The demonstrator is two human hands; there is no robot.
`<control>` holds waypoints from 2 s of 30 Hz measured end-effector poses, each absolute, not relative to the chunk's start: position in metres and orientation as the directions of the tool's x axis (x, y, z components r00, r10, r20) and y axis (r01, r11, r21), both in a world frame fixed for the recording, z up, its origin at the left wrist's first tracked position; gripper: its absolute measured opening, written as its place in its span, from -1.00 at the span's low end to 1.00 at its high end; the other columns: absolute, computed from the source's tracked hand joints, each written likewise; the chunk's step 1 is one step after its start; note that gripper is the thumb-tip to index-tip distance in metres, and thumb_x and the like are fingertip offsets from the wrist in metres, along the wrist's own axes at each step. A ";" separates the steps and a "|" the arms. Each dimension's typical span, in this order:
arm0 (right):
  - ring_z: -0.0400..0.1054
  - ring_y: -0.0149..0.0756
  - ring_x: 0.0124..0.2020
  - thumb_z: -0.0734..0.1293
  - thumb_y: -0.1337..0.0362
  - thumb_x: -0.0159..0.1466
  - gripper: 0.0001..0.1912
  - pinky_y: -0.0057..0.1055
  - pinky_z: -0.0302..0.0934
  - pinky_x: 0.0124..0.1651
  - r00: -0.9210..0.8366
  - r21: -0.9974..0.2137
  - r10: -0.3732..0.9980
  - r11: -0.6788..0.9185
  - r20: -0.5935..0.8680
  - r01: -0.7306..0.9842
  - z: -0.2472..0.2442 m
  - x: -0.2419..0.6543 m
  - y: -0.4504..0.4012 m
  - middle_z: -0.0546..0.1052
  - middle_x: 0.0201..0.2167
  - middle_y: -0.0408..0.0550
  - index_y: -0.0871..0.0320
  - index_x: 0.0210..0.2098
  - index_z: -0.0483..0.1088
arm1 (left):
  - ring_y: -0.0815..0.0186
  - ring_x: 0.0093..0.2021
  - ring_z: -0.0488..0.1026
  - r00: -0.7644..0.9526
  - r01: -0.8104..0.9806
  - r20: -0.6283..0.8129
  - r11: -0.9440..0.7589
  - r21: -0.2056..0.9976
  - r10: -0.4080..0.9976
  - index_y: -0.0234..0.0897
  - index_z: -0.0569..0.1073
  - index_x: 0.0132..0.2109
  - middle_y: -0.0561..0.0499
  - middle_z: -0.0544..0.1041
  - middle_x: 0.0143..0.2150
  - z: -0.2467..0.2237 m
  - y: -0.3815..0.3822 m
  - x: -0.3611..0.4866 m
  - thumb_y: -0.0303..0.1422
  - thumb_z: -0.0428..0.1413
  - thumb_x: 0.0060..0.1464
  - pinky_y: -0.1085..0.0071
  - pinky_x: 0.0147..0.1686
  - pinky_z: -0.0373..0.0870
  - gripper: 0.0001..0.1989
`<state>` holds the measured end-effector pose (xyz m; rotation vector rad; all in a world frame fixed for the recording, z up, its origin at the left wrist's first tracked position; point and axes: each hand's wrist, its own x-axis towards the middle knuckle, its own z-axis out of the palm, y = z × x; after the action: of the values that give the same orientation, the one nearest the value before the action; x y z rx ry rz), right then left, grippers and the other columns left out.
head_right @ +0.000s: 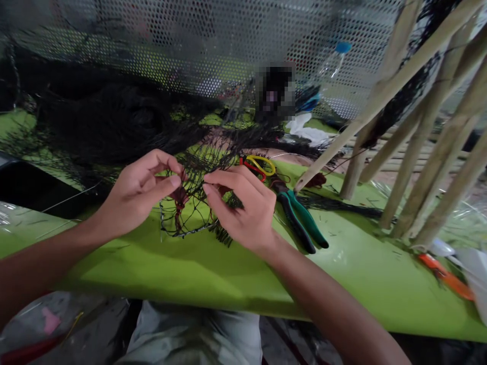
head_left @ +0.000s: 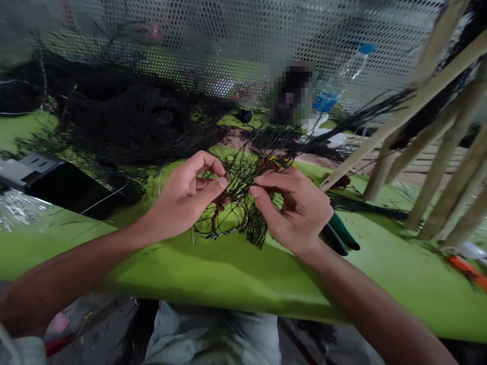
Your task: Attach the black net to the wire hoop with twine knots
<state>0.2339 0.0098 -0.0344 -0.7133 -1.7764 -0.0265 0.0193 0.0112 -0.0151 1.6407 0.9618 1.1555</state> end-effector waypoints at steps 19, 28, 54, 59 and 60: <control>0.55 -0.33 -0.28 0.48 0.51 0.26 -0.67 -0.35 0.51 -0.22 -0.148 -0.318 0.420 0.836 0.895 0.447 -0.038 0.233 0.010 0.63 -0.22 -0.12 0.06 -0.04 0.51 | 0.46 -0.15 0.61 0.252 0.056 0.384 -0.409 0.911 0.888 -0.21 0.50 -0.06 0.11 0.59 -0.16 -0.028 0.000 0.027 -0.48 0.36 0.16 0.60 -0.11 0.59 -0.74; 0.56 -0.28 -0.19 0.44 0.55 0.27 -0.77 -0.27 0.52 -0.11 -0.277 -0.280 0.427 0.851 0.861 0.445 -0.026 0.238 0.014 0.53 -0.30 -0.13 0.07 -0.23 0.50 | 0.38 -0.14 0.62 0.149 0.196 0.435 -0.458 0.867 0.888 -0.20 0.60 -0.03 0.08 0.65 -0.16 -0.025 0.004 0.021 -0.43 0.38 0.16 0.47 -0.09 0.57 -0.76; 0.55 -0.34 -0.26 0.45 0.42 0.36 -0.85 -0.30 0.53 -0.12 -0.371 -0.392 0.518 0.845 0.771 0.364 -0.019 0.241 0.014 0.55 -0.26 -0.12 0.02 -0.21 0.58 | 0.30 -0.30 0.63 0.201 0.140 0.318 -0.348 0.927 0.927 -0.22 0.60 -0.10 0.04 0.68 -0.29 -0.015 0.010 0.019 -0.29 0.29 0.29 0.40 -0.29 0.56 -0.88; 0.57 -0.32 -0.22 0.46 0.43 0.35 -0.84 -0.33 0.51 -0.15 -0.319 -0.376 0.517 0.831 0.795 0.409 -0.021 0.241 0.014 0.57 -0.26 -0.12 0.01 -0.19 0.60 | 0.27 -0.22 0.66 0.229 0.110 0.304 -0.335 0.936 0.925 -0.22 0.65 -0.09 0.01 0.71 -0.23 -0.012 0.008 0.018 -0.26 0.33 0.26 0.38 -0.16 0.63 -0.85; 0.57 -0.32 -0.22 0.46 0.43 0.35 -0.84 -0.32 0.50 -0.15 -0.314 -0.373 0.514 0.831 0.798 0.412 -0.021 0.241 0.014 0.57 -0.27 -0.12 0.01 -0.19 0.60 | 0.27 -0.22 0.67 0.234 0.106 0.299 -0.331 0.938 0.925 -0.22 0.66 -0.08 0.02 0.71 -0.23 -0.010 0.007 0.018 -0.25 0.34 0.25 0.37 -0.15 0.63 -0.83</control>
<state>0.2408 0.0142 -0.0209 -0.6885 -1.9474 0.1199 0.0182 0.0075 -0.0105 1.6484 0.9765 1.1988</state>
